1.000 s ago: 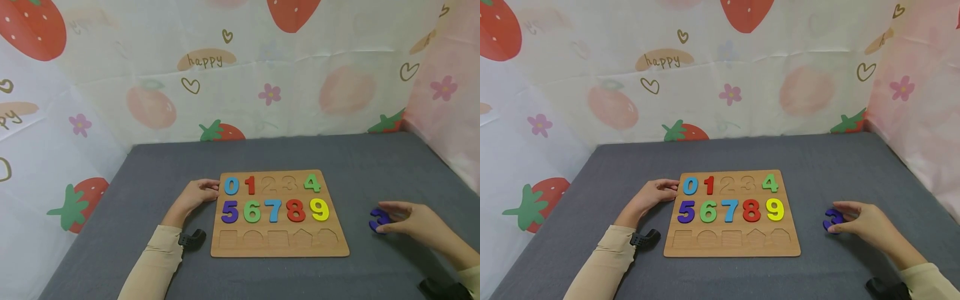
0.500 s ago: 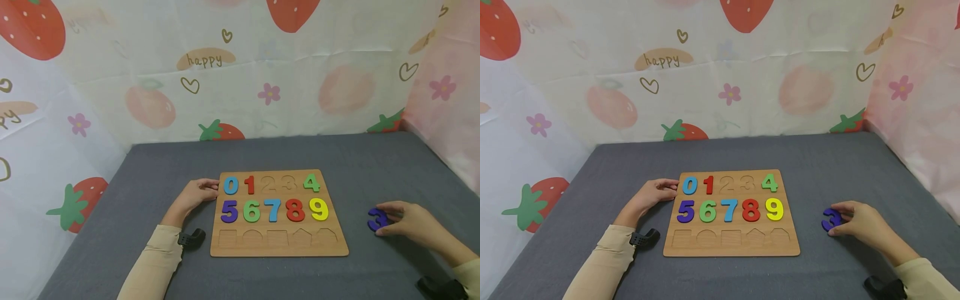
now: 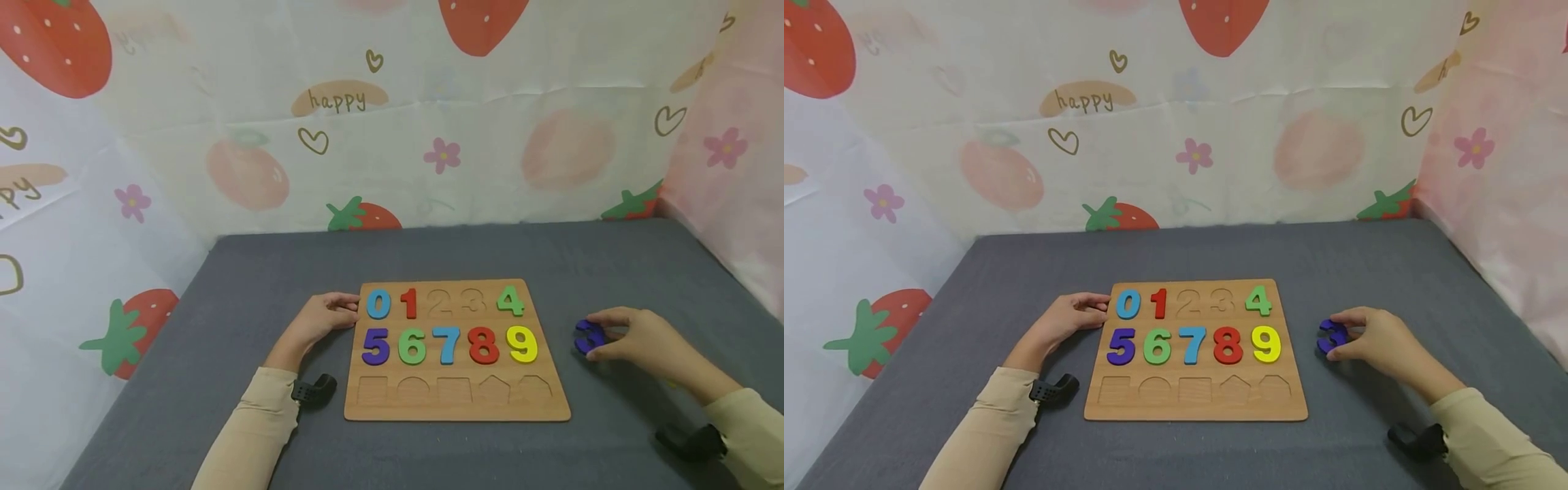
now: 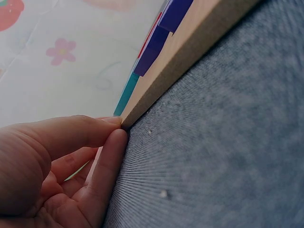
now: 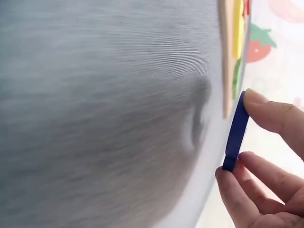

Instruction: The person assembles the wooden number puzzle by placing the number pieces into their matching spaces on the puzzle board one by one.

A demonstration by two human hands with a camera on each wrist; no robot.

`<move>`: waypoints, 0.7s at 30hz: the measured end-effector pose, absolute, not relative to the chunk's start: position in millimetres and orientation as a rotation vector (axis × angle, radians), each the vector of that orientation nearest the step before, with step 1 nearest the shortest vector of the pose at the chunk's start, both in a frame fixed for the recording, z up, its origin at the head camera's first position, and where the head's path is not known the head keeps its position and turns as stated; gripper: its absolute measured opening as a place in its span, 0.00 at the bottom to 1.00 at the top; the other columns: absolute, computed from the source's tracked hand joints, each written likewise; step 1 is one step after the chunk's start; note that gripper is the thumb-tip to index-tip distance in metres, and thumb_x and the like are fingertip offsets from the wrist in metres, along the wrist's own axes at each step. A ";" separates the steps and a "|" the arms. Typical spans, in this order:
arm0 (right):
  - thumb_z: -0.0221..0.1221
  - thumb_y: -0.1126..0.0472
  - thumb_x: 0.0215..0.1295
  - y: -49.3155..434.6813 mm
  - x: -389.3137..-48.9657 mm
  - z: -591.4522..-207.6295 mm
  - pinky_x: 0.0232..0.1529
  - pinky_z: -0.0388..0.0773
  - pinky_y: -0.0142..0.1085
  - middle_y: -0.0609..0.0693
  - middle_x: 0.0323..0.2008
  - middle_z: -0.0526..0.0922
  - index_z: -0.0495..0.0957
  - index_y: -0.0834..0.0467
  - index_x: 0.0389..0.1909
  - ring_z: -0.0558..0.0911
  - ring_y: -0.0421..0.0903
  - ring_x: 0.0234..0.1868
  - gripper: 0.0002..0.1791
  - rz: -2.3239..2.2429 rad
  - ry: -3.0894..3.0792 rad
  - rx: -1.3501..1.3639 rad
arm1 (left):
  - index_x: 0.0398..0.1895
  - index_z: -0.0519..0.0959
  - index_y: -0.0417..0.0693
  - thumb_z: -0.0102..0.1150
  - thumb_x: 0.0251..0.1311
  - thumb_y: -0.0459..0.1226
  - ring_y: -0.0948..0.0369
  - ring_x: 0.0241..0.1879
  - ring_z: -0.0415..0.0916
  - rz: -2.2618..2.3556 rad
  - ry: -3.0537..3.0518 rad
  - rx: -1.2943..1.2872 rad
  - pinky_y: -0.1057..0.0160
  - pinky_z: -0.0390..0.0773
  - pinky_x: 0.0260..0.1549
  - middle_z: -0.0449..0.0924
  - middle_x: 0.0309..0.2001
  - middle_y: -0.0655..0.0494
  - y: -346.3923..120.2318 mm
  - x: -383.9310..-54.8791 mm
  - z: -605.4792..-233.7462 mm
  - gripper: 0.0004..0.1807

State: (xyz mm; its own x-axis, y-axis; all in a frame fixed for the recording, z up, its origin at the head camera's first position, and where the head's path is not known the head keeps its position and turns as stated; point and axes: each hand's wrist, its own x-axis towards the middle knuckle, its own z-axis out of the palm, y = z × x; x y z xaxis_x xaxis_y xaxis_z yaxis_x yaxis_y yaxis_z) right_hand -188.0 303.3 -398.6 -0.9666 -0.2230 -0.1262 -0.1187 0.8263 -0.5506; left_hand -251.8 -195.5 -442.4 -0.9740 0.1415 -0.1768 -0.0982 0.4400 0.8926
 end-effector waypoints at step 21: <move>0.72 0.47 0.56 221.9 -241.7 -378.1 0.57 0.79 0.55 0.68 0.66 0.72 0.75 0.63 0.64 0.76 0.65 0.63 0.38 -0.928 2.714 -0.389 | 0.65 0.74 0.37 0.62 0.64 0.32 0.56 0.50 0.82 1.573 2.457 0.053 0.59 0.84 0.50 0.79 0.57 0.38 -196.3 -250.4 -442.7 0.25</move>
State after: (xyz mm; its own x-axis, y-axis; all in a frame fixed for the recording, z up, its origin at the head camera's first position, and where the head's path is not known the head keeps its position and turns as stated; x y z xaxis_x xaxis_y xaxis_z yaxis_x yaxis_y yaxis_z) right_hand -241.7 221.9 -378.1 -0.9342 -0.3264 -0.1443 -0.1697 0.7620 -0.6249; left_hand -250.4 -196.3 -442.7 -0.9743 0.1502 -0.1675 -0.0893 0.4253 0.9006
